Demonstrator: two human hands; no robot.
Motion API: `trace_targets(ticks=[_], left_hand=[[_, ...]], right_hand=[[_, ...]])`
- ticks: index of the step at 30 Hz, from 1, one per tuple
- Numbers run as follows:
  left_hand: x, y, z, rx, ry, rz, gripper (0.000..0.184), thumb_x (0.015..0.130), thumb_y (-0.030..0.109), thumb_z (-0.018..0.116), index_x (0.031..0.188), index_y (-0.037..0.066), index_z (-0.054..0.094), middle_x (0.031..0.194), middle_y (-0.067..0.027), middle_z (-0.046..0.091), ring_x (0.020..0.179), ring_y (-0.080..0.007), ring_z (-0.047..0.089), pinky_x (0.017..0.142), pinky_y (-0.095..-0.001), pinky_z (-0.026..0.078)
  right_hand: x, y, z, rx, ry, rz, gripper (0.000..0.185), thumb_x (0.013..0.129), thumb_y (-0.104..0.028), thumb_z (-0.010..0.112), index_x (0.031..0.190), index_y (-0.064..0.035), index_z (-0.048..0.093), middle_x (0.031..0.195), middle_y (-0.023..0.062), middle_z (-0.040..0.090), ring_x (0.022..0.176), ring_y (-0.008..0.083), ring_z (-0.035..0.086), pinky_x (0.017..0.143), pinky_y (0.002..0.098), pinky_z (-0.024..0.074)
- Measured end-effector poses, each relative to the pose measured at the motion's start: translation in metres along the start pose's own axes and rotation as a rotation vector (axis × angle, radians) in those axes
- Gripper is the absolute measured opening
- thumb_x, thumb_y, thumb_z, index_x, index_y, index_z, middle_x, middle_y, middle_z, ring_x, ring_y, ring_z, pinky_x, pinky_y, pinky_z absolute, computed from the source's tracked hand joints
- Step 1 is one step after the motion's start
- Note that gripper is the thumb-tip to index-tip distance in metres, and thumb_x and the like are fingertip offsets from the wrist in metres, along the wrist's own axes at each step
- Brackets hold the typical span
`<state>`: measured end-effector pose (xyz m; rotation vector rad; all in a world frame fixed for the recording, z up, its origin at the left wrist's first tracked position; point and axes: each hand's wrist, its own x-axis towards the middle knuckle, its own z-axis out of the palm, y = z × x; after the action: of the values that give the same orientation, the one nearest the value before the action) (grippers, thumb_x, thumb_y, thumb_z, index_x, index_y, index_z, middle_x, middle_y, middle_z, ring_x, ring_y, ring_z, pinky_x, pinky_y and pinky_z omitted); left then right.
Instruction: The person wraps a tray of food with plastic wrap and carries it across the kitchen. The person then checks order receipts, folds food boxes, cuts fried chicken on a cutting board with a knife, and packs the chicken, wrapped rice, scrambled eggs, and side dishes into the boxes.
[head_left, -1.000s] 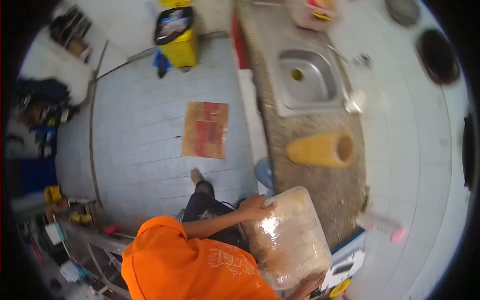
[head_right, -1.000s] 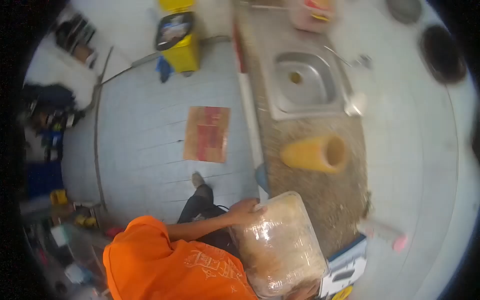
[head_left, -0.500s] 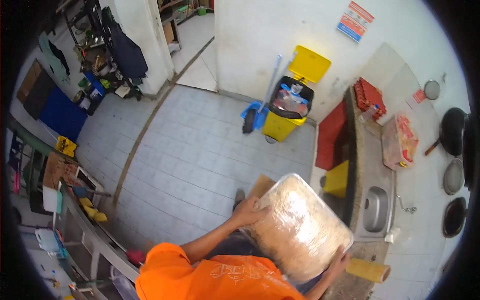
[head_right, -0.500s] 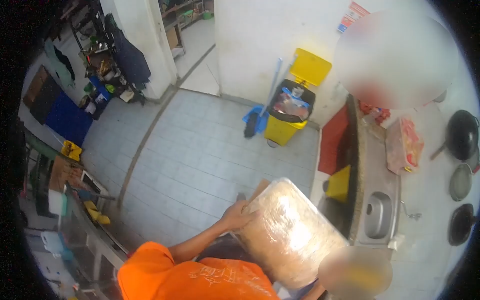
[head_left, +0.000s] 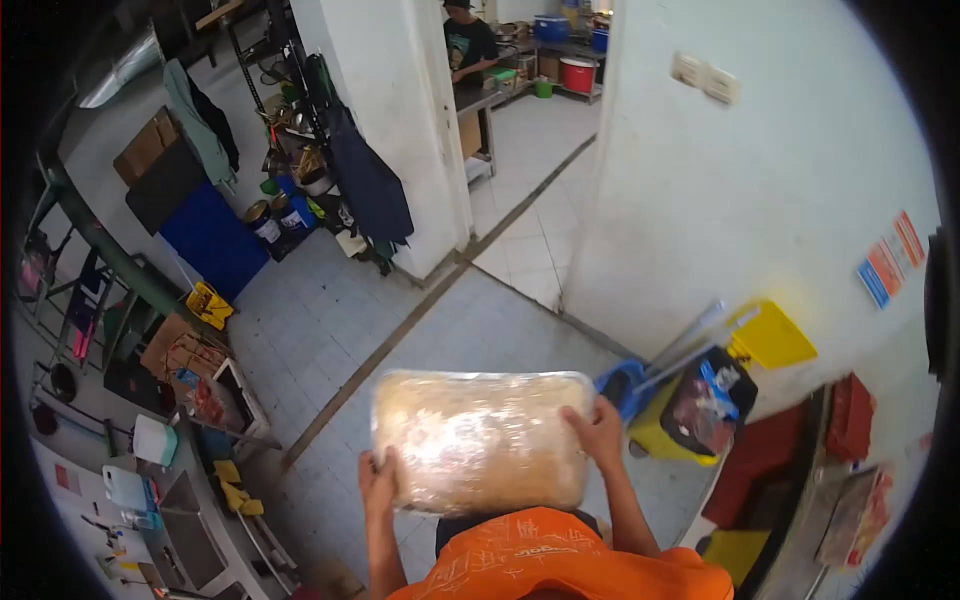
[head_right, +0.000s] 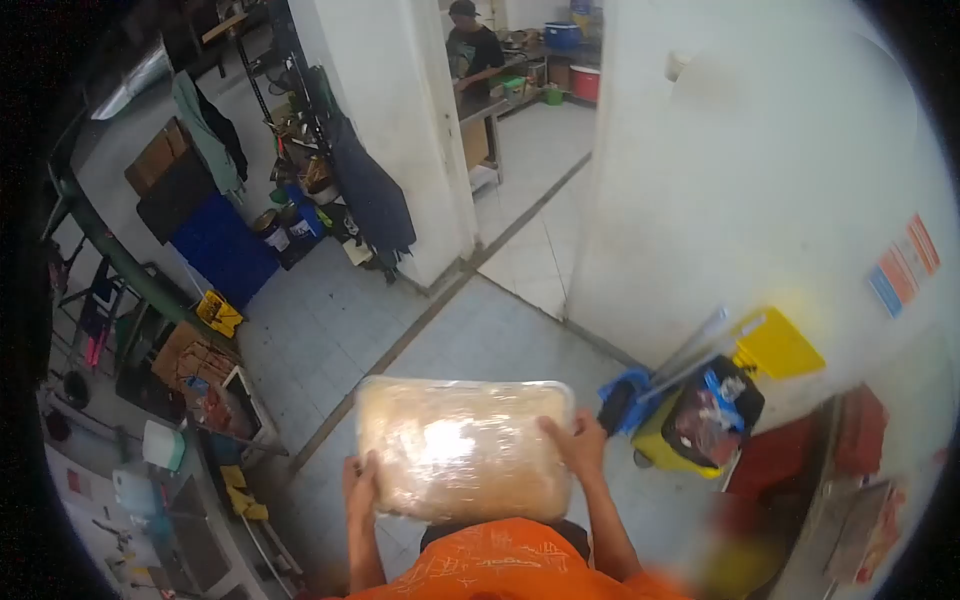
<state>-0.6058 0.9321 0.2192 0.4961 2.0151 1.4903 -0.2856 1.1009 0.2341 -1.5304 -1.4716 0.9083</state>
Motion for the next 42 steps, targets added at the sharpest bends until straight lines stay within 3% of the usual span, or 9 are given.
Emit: trace_targets(ticks=[7, 11, 15, 19, 21, 27, 33, 37, 42], left_hand=[[0.168, 0.013, 0.076, -0.114, 0.321, -0.054, 0.038, 0.091, 0.035, 0.066, 0.099, 0.0, 0.051, 0.089, -0.0037, 0.049, 0.082, -0.0128, 0.045, 0.073, -0.0278, 0.04], [0.308, 0.112, 0.157, -0.158, 0.24, 0.011, 0.038, 0.092, 0.035, 0.065, 0.098, 0.001, 0.05, 0.087, -0.0026, 0.045, 0.082, -0.0138, 0.042, 0.075, -0.0276, 0.037], [0.437, 0.172, 0.231, -0.112, 0.053, 0.027, 0.035, 0.091, 0.033, 0.065, 0.096, 0.002, 0.049, 0.086, -0.0014, 0.044, 0.08, -0.0125, 0.04, 0.074, -0.0261, 0.036], [0.553, 0.239, 0.343, 0.008, -0.134, 0.115, 0.033, 0.091, 0.032, 0.066, 0.094, 0.003, 0.049, 0.084, 0.0008, 0.04, 0.077, -0.0114, 0.036, 0.073, -0.025, 0.034], [0.596, 0.262, 0.404, -0.03, -0.188, 0.129, 0.034, 0.09, 0.036, 0.064, 0.095, 0.004, 0.053, 0.089, -0.0036, 0.049, 0.088, -0.0166, 0.046, 0.084, -0.0317, 0.037], [0.734, 0.314, 0.579, -0.117, -0.185, 0.177, 0.035, 0.092, 0.036, 0.062, 0.096, 0.003, 0.053, 0.091, -0.0031, 0.051, 0.087, -0.0153, 0.046, 0.083, -0.0302, 0.037], [0.837, 0.382, 0.725, -0.115, -0.214, 0.051, 0.034, 0.095, 0.035, 0.056, 0.1, 0.002, 0.053, 0.093, -0.004, 0.053, 0.089, -0.0154, 0.048, 0.085, -0.0302, 0.038], [0.884, 0.398, 0.838, -0.169, -0.226, 0.047, 0.031, 0.095, 0.031, 0.056, 0.101, 0.001, 0.053, 0.094, -0.0043, 0.051, 0.093, -0.0151, 0.048, 0.089, -0.0288, 0.037], [1.001, 0.431, 0.997, -0.105, -0.343, 0.156, 0.026, 0.096, 0.028, 0.056, 0.096, 0.002, 0.052, 0.091, -0.0033, 0.05, 0.086, -0.0137, 0.045, 0.082, -0.0278, 0.038]], right_hand=[[0.24, -0.036, 0.171, -0.008, -0.265, -0.083, 0.053, 0.064, -0.046, 0.086, 0.065, -0.0049, 0.053, 0.057, -0.0027, 0.042, 0.054, 0.0098, 0.037, 0.049, 0.0294, 0.0331], [0.39, -0.066, 0.221, 0.059, -0.241, -0.053, 0.053, 0.065, -0.044, 0.086, 0.064, -0.0046, 0.05, 0.057, -0.0024, 0.041, 0.054, 0.0096, 0.036, 0.048, 0.0285, 0.0317], [0.493, -0.096, 0.211, 0.105, -0.066, 0.03, 0.053, 0.068, -0.039, 0.086, 0.063, -0.0054, 0.046, 0.058, -0.0037, 0.039, 0.055, 0.0083, 0.034, 0.048, 0.0277, 0.0294], [0.612, -0.055, 0.232, 0.176, 0.117, 0.07, 0.055, 0.068, -0.036, 0.087, 0.062, -0.007, 0.041, 0.059, -0.0052, 0.035, 0.056, 0.0071, 0.031, 0.047, 0.0271, 0.0272], [0.671, -0.046, 0.231, 0.289, 0.154, 0.135, 0.057, 0.068, -0.035, 0.087, 0.062, -0.0082, 0.037, 0.06, -0.0058, 0.031, 0.057, 0.0065, 0.029, 0.048, 0.0265, 0.0259], [0.901, -0.066, 0.214, 0.22, 0.165, 0.075, 0.057, 0.066, -0.036, 0.087, 0.064, -0.0072, 0.038, 0.06, -0.0055, 0.031, 0.056, 0.007, 0.029, 0.048, 0.0268, 0.0277], [1.105, -0.087, 0.201, 0.177, 0.124, 0.086, 0.058, 0.065, -0.045, 0.086, 0.064, -0.006, 0.043, 0.059, -0.0051, 0.036, 0.055, 0.0072, 0.033, 0.047, 0.0269, 0.0302], [1.213, -0.043, 0.193, 0.103, 0.19, 0.044, 0.057, 0.065, -0.046, 0.086, 0.065, -0.0058, 0.046, 0.058, -0.0047, 0.039, 0.054, 0.0071, 0.034, 0.047, 0.0266, 0.0314], [1.373, -0.019, 0.178, 0.087, 0.293, 0.052, 0.056, 0.065, -0.045, 0.086, 0.066, -0.0056, 0.047, 0.059, -0.0043, 0.042, 0.055, 0.0065, 0.036, 0.048, 0.0257, 0.033]])
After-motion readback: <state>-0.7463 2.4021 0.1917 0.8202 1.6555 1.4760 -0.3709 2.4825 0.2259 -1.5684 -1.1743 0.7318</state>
